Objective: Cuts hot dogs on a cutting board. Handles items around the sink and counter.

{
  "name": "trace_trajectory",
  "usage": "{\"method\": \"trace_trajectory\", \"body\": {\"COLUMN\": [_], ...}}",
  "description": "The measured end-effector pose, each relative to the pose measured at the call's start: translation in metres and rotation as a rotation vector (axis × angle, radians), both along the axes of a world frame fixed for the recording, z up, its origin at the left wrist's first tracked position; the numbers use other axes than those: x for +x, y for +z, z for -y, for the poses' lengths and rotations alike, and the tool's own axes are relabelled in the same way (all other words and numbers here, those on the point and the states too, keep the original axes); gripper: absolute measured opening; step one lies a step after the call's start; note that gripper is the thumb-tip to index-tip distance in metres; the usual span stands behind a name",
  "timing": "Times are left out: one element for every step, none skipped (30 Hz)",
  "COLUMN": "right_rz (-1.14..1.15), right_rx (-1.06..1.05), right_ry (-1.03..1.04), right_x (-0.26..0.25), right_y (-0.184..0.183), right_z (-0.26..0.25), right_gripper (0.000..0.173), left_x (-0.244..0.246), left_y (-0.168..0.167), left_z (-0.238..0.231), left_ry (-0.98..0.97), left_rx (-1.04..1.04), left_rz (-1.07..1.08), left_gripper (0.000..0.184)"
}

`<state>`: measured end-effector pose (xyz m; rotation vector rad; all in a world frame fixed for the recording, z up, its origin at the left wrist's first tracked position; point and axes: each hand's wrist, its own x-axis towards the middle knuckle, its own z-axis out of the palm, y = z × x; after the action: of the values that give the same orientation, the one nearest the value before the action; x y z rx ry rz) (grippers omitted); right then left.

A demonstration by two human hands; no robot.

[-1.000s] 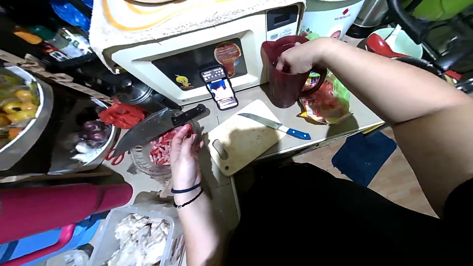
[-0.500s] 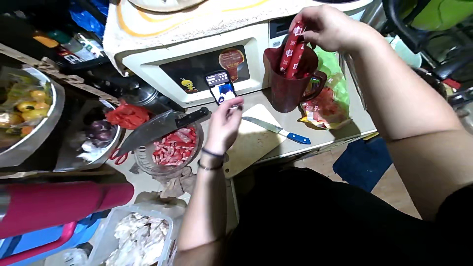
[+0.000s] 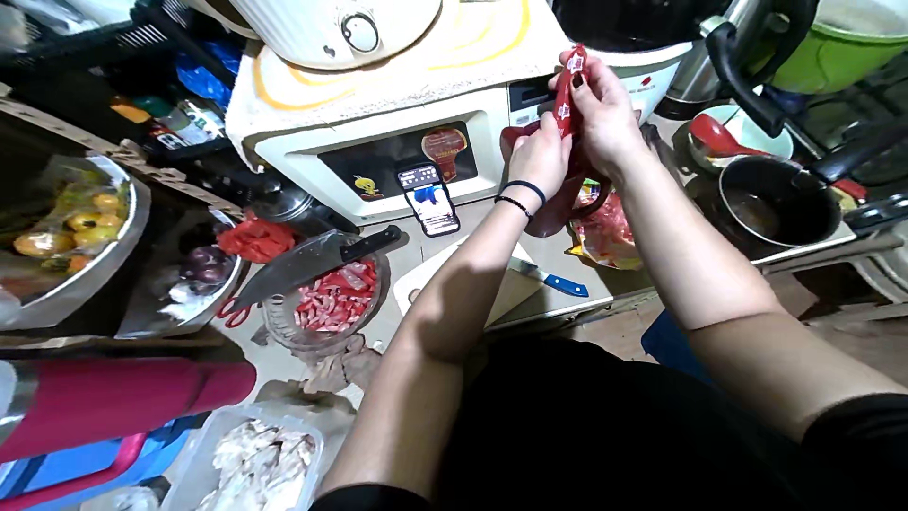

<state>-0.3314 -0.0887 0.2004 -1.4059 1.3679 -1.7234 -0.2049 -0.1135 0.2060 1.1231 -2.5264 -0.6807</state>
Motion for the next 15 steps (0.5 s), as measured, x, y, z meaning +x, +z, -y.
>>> {"method": "trace_trajectory", "body": {"right_rz": [0.048, 0.085, 0.114, 0.139, 0.168, 0.196, 0.227, 0.253, 0.281, 0.303, 0.318, 0.324, 0.326, 0.322, 0.309], "right_rx": [-0.019, -0.048, -0.076, -0.095, -0.101, -0.096, -0.091, -0.092, -0.104, -0.115, -0.126, -0.134, -0.138, -0.139, -0.142], "right_ry": [-0.006, -0.011, -0.006, 0.002, -0.004, -0.02, -0.034, -0.043, -0.05, -0.062, -0.077, -0.086, -0.091, -0.106, -0.128], "right_x": [0.004, 0.006, 0.006, 0.006, 0.006, 0.008, 0.009, 0.009, 0.008, 0.008, 0.008, 0.007, 0.006, 0.005, 0.004], "right_y": [-0.005, -0.008, -0.009, -0.009, -0.008, -0.006, -0.004, -0.003, -0.003, -0.003, -0.003, -0.004, -0.005, -0.006, -0.006], "right_z": [0.002, 0.005, 0.007, 0.009, 0.011, 0.011, 0.012, 0.013, 0.014, 0.015, 0.015, 0.015, 0.015, 0.014, 0.014], "right_gripper": [0.036, 0.034, 0.033, 0.033, 0.033, 0.033, 0.032, 0.032, 0.032, 0.032, 0.03, 0.028, 0.026, 0.024, 0.022], "left_x": [-0.001, -0.001, 0.0, 0.002, 0.004, 0.006, 0.007, 0.008, 0.009, 0.009, 0.009, 0.009, 0.009, 0.008, 0.008], "left_y": [0.0, 0.001, 0.001, 0.001, 0.001, 0.001, 0.0, -0.002, -0.004, -0.006, -0.008, -0.01, -0.011, -0.011, -0.01], "left_z": [-0.003, -0.004, -0.003, -0.002, -0.001, 0.001, 0.002, 0.002, 0.002, 0.0, -0.001, -0.002, -0.003, -0.005, -0.007], "left_ry": [0.033, 0.054, 0.062, 0.056, 0.044, 0.031, 0.022, 0.02, 0.029, 0.045, 0.064, 0.079, 0.09, 0.097, 0.101], "left_rx": [0.026, 0.05, 0.065, 0.076, 0.08, 0.083, 0.085, 0.083, 0.073, 0.057, 0.031, 0.002, -0.02, -0.035, -0.048], "left_rz": [0.012, 0.002, -0.022, -0.049, -0.067, -0.079, -0.09, -0.1, -0.109, -0.121, -0.136, -0.153, -0.167, -0.182, -0.206], "left_gripper": [0.046, 0.046, 0.043, 0.041, 0.04, 0.039, 0.039, 0.039, 0.04, 0.041, 0.042, 0.041, 0.04, 0.04, 0.04]}}
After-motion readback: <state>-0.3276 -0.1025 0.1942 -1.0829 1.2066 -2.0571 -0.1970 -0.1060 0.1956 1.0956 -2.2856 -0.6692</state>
